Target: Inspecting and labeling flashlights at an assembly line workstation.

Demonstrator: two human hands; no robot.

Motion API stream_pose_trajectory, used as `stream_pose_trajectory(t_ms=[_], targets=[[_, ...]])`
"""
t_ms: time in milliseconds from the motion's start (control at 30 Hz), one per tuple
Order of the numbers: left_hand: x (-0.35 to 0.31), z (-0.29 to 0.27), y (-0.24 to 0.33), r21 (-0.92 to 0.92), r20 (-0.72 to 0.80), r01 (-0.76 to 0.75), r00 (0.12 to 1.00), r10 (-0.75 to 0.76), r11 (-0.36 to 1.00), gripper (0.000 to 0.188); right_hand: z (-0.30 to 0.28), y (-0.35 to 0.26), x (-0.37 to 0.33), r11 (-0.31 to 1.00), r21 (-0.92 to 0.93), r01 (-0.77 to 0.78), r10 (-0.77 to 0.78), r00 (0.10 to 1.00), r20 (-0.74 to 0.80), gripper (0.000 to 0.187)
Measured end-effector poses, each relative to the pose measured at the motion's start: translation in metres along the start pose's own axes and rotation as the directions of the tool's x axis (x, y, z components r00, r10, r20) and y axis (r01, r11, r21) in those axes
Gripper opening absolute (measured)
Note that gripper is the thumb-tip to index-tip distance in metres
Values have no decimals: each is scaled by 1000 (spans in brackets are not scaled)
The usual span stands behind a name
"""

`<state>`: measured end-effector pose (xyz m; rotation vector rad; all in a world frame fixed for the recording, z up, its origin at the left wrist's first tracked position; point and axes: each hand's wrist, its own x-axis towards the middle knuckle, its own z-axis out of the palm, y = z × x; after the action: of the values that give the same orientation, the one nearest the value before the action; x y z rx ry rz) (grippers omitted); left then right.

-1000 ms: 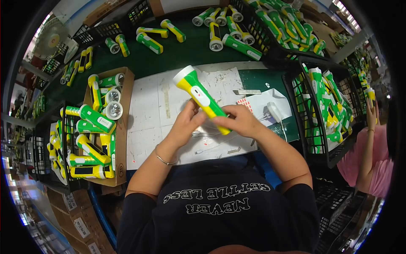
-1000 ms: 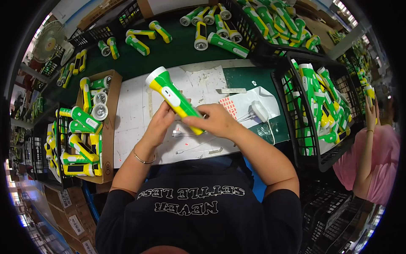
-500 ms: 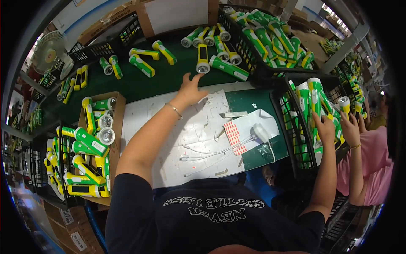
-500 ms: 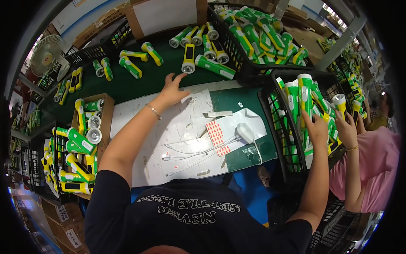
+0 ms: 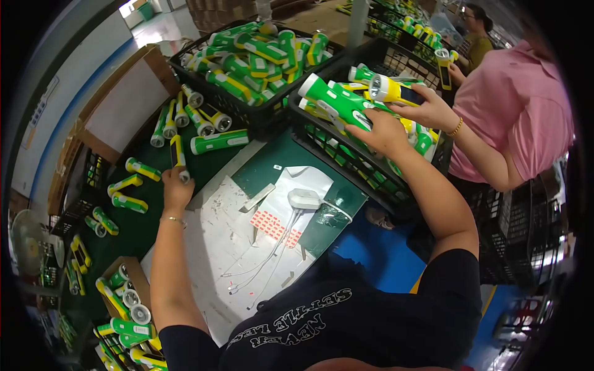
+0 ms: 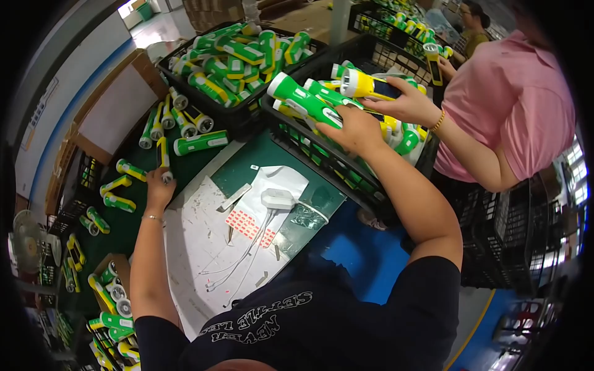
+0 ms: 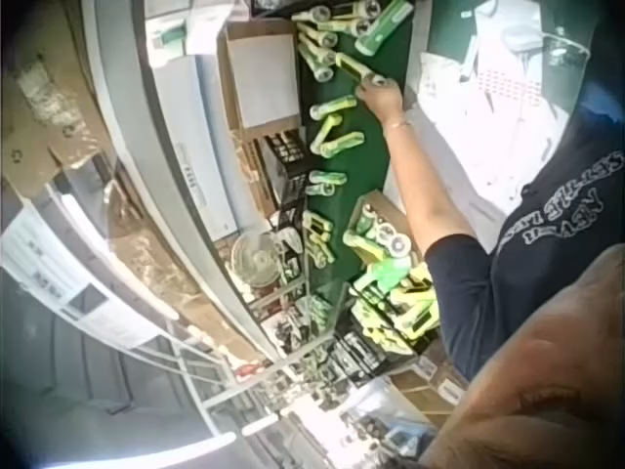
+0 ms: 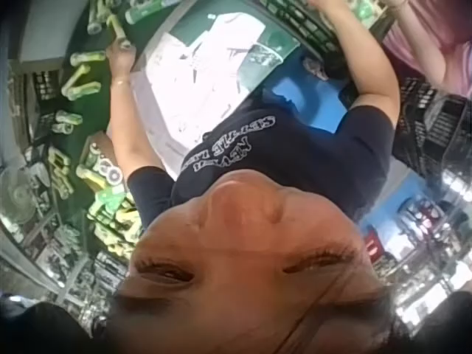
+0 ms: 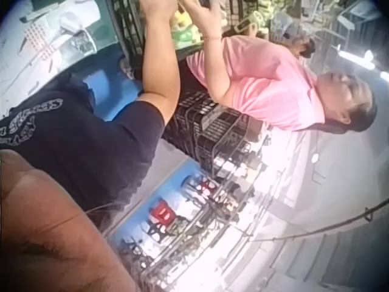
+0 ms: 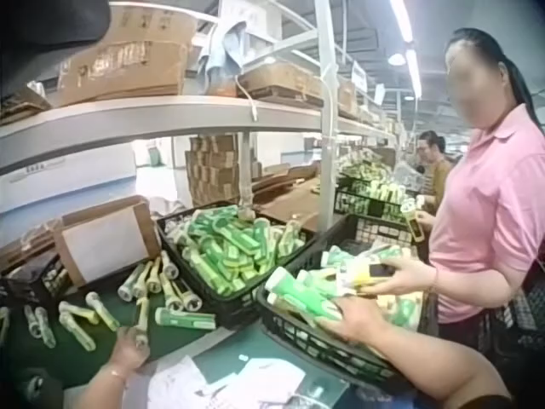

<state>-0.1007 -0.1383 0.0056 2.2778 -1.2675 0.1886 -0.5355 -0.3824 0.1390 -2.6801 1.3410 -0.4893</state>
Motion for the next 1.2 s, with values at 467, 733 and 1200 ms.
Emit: stream_pose_trajectory(t_ms=[467,733,1200], targets=[[-66,-57,6,33,112,149,982,-152,988,34,-12,-9,-21,957,-289,38,-57,997,-61,44],[-67,-62,20,135,103,86,990,-100,987,43,-88,8,-15,971,-219,96,-174,914,-368,47],[-80,-98,223,-666,82,-193,941,329,720,67,-89,-103,-45,889,2,458,-381,742,-551,52]])
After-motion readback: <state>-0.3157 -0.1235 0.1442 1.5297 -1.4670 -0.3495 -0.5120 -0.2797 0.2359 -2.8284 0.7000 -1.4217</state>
